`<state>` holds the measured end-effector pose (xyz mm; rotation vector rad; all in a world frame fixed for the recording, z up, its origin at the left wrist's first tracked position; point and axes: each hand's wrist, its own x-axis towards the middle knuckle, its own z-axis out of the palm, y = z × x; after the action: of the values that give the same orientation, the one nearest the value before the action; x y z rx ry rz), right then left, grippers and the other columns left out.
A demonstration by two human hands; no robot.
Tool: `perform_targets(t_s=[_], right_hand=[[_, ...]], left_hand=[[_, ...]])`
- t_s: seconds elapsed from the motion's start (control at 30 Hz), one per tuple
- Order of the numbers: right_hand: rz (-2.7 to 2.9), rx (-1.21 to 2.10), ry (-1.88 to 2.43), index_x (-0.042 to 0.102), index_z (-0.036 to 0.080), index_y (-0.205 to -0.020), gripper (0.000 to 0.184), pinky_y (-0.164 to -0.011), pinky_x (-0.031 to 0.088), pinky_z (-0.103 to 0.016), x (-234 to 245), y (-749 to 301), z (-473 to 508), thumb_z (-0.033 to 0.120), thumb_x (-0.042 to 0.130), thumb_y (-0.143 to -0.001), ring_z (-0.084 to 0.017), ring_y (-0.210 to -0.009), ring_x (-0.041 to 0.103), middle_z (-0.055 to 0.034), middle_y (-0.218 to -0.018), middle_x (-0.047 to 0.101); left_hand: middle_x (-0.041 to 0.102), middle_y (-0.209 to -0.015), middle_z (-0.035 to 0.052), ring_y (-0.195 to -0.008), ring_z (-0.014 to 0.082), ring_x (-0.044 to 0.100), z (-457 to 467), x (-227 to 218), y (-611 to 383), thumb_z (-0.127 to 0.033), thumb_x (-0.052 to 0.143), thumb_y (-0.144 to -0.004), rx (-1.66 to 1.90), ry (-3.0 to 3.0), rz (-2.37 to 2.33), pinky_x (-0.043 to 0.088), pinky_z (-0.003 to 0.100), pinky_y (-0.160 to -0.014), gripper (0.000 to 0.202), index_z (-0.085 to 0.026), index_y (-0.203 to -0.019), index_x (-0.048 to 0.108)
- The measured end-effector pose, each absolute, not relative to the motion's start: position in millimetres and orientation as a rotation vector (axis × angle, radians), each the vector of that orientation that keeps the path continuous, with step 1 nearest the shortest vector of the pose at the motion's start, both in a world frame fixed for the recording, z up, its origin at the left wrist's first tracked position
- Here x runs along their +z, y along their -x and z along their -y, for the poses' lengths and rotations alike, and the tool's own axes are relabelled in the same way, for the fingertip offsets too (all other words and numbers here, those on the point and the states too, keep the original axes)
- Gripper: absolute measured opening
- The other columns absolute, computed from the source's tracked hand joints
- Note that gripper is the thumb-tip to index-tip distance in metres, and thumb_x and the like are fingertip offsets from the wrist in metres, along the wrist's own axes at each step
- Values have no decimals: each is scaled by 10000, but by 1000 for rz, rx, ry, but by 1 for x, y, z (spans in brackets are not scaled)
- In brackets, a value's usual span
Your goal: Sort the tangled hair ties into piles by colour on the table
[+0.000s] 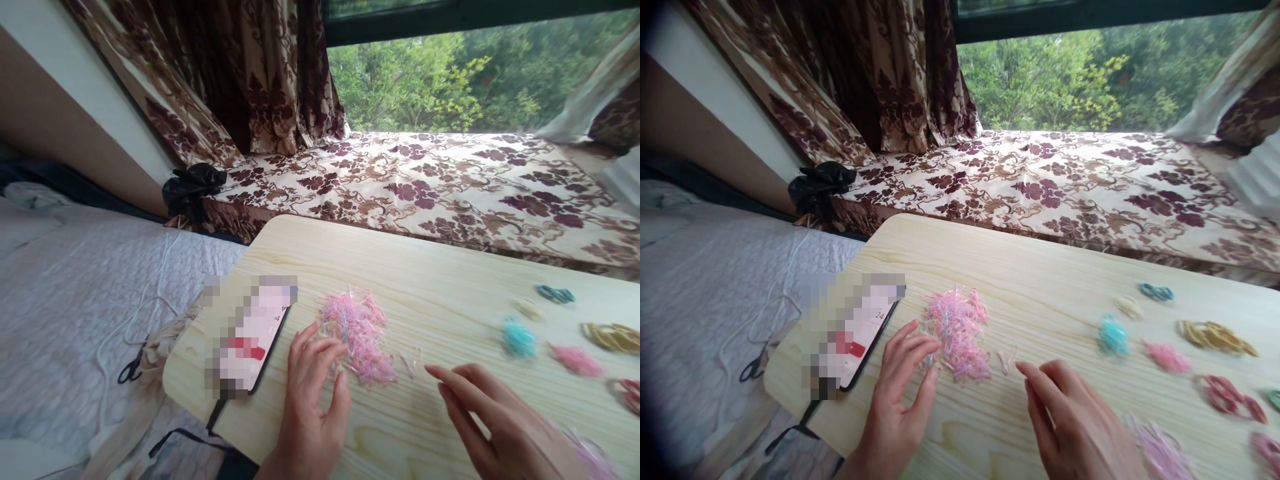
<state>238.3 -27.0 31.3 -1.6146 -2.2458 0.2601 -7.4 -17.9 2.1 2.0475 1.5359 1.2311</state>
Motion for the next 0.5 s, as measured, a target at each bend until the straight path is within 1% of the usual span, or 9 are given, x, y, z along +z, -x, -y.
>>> perform_targets(t_s=[0.1,0.2,0.3,0.4,0.5], right_hand=[[2281,260,1610,643,308,-1241,296,-624,524,-191,30,-241,26,373,476,-1005,-117,-736,694,9,-917,668],[2282,224,1645,641,308,-1265,337,-578,517,-214,27,-239,21,382,420,-1022,-121,-672,680,13,-856,658],[2266,134,1667,677,294,-1206,369,-528,500,-243,26,-238,18,387,368,-1028,-134,-611,659,9,-782,636],[2330,181,1650,692,298,-1148,311,-531,496,-228,30,-242,20,365,421,-1010,-131,-626,668,11,-778,640],[2358,212,1631,670,304,-1166,281,-536,491,-207,33,-244,24,354,442,-1010,-117,-640,675,17,-808,651]], left_hand=[[659,-1130,59,-1329,242,463,18,2,8,-49,479,-906,1227,-2055,-1523,442,501,-1094,359,-238,-1201,558],[660,-1130,56,-1329,234,465,17,3,8,-47,479,-904,1224,-2069,-1514,434,485,-1103,359,-234,-1199,560],[656,-1134,56,-1332,220,464,16,4,8,-44,479,-901,1237,-2089,-1503,421,457,-1119,356,-224,-1197,561],[647,-1135,57,-1333,198,457,15,6,7,-32,470,-901,1259,-2102,-1491,407,417,-1133,352,-211,-1188,566],[639,-1127,57,-1328,191,457,15,6,7,-25,467,-900,1270,-2106,-1491,408,396,-1130,343,-204,-1171,577]])
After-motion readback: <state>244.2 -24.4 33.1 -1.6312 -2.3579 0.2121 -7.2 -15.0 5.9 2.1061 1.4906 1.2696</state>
